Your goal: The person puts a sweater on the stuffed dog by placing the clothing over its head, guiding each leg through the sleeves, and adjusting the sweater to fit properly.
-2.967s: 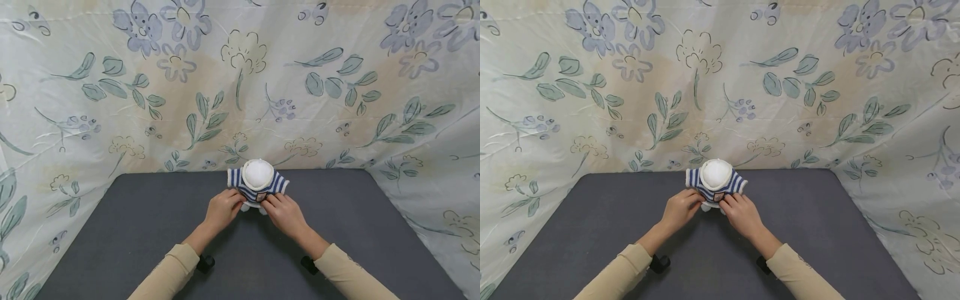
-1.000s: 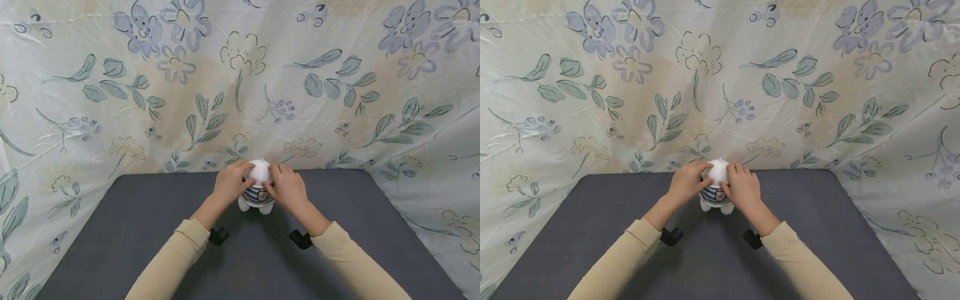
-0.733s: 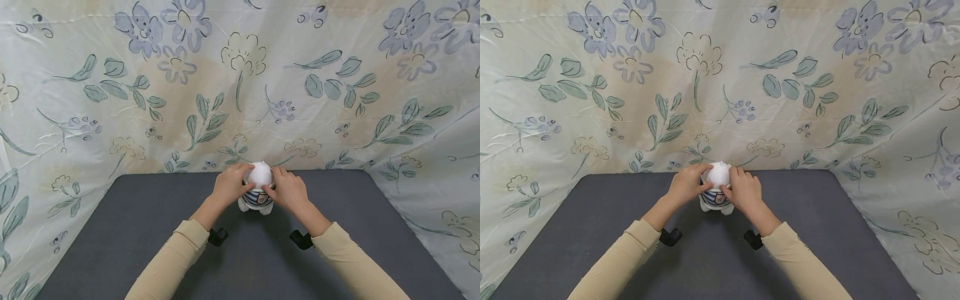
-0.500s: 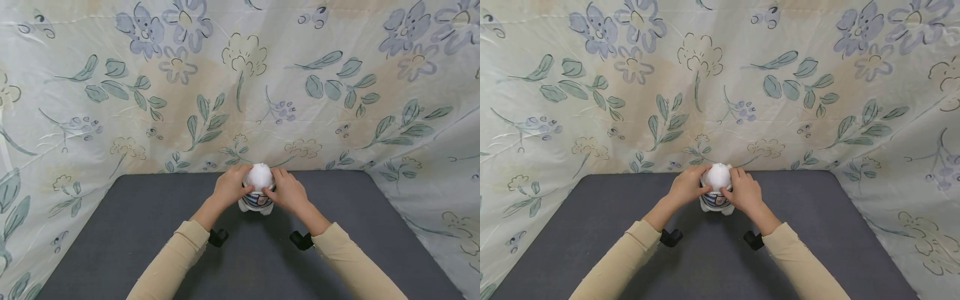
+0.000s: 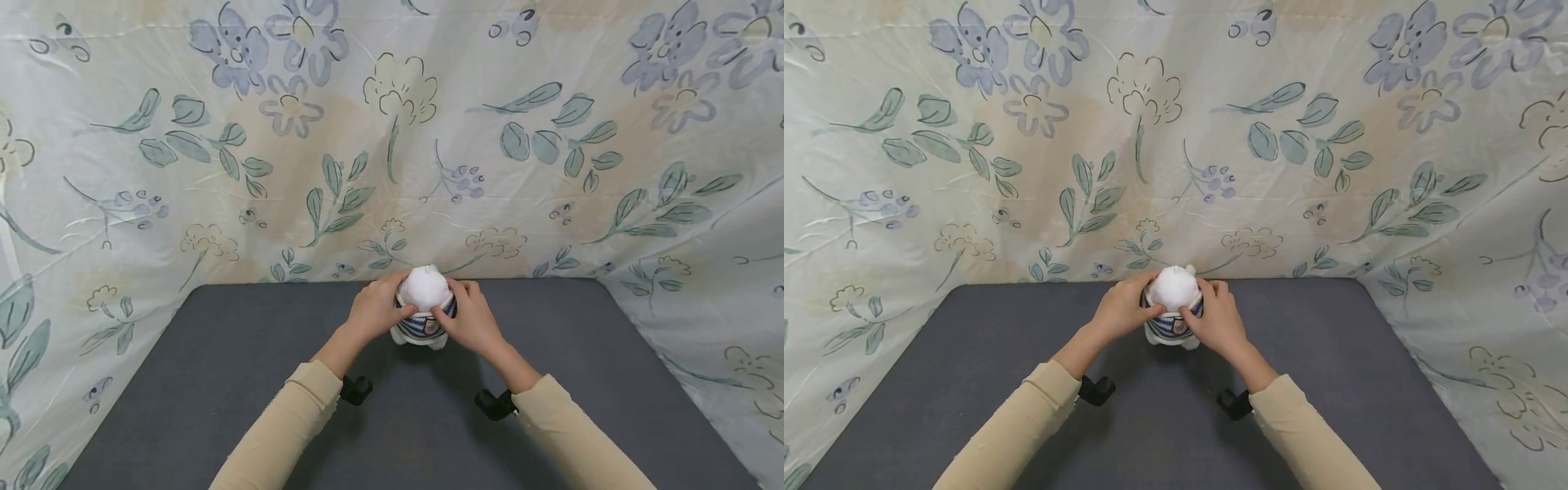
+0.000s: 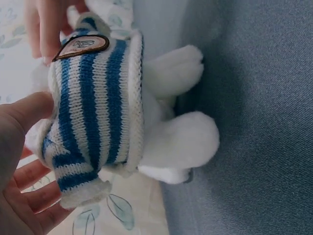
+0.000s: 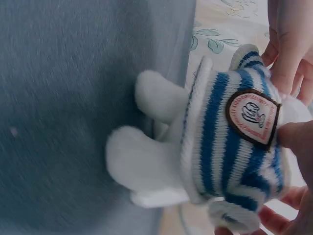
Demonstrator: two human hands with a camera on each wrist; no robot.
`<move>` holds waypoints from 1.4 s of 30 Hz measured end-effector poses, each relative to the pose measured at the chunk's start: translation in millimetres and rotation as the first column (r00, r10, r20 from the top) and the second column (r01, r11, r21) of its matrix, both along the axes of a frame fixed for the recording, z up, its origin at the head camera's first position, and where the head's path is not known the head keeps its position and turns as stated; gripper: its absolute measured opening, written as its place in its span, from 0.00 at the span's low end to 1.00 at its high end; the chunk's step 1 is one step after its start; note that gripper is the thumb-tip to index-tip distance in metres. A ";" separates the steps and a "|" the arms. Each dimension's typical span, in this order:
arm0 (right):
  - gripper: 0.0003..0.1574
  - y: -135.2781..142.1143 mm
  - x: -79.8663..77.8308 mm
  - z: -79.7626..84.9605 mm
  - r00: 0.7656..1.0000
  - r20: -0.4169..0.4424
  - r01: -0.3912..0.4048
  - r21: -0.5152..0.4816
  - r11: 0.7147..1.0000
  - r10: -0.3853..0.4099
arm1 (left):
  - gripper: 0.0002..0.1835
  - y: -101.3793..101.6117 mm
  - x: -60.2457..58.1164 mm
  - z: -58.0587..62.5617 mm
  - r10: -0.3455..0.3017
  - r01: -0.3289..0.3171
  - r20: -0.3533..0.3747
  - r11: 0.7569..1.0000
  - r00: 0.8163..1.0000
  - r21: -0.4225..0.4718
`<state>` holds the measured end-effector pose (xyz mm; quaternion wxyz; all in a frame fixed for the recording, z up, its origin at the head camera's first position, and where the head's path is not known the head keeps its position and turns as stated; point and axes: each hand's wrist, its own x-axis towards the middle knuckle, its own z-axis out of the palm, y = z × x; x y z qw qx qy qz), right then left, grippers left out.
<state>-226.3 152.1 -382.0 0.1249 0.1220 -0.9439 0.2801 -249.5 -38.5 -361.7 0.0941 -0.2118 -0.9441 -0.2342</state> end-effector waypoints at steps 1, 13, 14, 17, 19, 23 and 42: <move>0.39 0.6 -0.3 -1.8 1.000 0.029 -0.003 -0.034 0.999 0.004 | 0.35 0.3 -0.1 -0.3 0.000 0.000 0.003 1.000 1.000 0.006; 0.42 -7.2 -3.9 -13.0 0.981 0.174 -0.004 -0.424 0.906 0.086 | 0.33 2.1 -5.4 -8.4 0.012 -0.013 0.006 0.996 1.000 0.086; 0.42 -8.9 -4.6 -14.7 0.983 0.169 0.007 -0.441 0.898 0.075 | 0.33 2.2 -5.6 -9.1 0.014 -0.014 0.002 0.996 1.000 0.093; 0.43 -14.0 -5.4 -19.1 0.983 0.177 0.055 -0.482 0.874 0.036 | 0.33 2.8 -5.4 -10.3 0.018 -0.017 -0.008 0.994 1.000 0.113; 0.44 -16.9 -5.5 -22.0 0.981 0.194 0.086 -0.507 0.858 0.016 | 0.32 3.1 -4.7 -10.7 0.020 -0.018 -0.017 0.992 1.000 0.129; 0.45 -21.4 -4.4 -25.9 0.973 0.229 0.145 -0.543 0.827 -0.021 | 0.32 3.4 -4.0 -11.4 0.027 -0.024 -0.021 0.987 0.999 0.160; 0.51 -34.3 7.2 -18.7 0.959 0.282 0.178 -0.675 0.717 0.027 | 0.30 9.5 -6.5 -19.0 0.155 -0.143 -0.047 0.970 0.987 0.196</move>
